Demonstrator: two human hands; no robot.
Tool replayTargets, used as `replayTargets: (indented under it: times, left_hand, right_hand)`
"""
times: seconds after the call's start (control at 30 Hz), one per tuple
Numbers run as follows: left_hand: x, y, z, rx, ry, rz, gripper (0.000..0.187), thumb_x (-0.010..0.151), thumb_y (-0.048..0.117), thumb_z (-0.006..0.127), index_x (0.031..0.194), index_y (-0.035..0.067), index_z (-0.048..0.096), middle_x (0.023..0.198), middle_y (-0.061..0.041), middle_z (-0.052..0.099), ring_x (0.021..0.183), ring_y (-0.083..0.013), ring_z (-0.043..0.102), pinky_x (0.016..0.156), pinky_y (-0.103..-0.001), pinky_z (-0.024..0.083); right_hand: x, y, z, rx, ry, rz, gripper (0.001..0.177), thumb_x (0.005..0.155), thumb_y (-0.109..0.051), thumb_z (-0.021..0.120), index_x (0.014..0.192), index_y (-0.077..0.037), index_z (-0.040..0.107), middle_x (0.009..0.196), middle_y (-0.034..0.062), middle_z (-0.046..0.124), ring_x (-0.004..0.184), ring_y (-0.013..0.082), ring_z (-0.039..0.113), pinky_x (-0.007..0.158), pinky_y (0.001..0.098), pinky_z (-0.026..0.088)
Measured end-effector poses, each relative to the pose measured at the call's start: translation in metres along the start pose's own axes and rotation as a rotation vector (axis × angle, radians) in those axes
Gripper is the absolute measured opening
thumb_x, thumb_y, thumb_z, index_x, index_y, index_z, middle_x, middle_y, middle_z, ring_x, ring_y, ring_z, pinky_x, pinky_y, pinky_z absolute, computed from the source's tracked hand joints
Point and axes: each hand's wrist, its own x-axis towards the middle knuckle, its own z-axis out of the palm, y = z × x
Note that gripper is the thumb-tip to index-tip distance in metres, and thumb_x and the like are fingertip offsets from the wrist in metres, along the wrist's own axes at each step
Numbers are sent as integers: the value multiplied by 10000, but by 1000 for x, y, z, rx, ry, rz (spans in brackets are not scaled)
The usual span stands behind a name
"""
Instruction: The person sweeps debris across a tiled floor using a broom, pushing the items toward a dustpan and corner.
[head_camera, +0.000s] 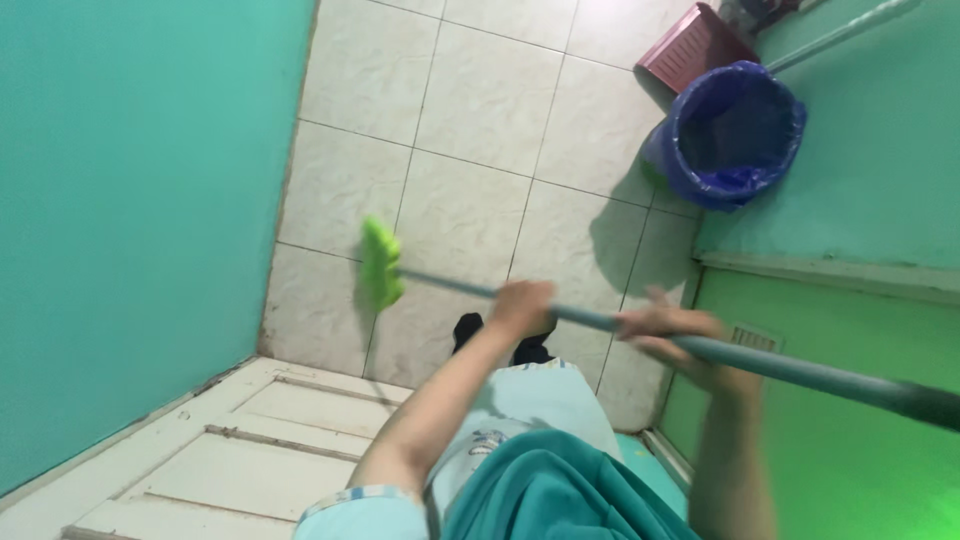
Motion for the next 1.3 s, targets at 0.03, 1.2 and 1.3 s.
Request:
replayTargets:
  times: [0.03,1.2,1.3]
  left_hand:
    - [-20,-28,2,24,-73,-87,153,652,192,736,762,131,649,706,-142,683,739,-409,685,642,-548,512]
    - [161,-121,-115,124,-42,-187,148,696,141,641,835,180,674,789,-95,728,818,-344,720,702,-562,490]
    - [136,-197,-117,232,-171,-424,186,819,113,611,982,189,659,963,-105,750,1024,-340,688,892,-599,482]
  right_hand:
    - [18,20,24,28,-43,-41,139,905,-174,748,1007,-84,776,1063,74,807,1110,209,761,971,373,563]
    - [234,-1,-25,-58,37,193,207,926,-124,706,1102,-43,777,1164,97,794,1126,206,733,1029,355,521]
    - [288,37,41,-117,-84,213,200,893,-230,733,1053,-127,795,1146,54,788,1094,228,748,993,408,556]
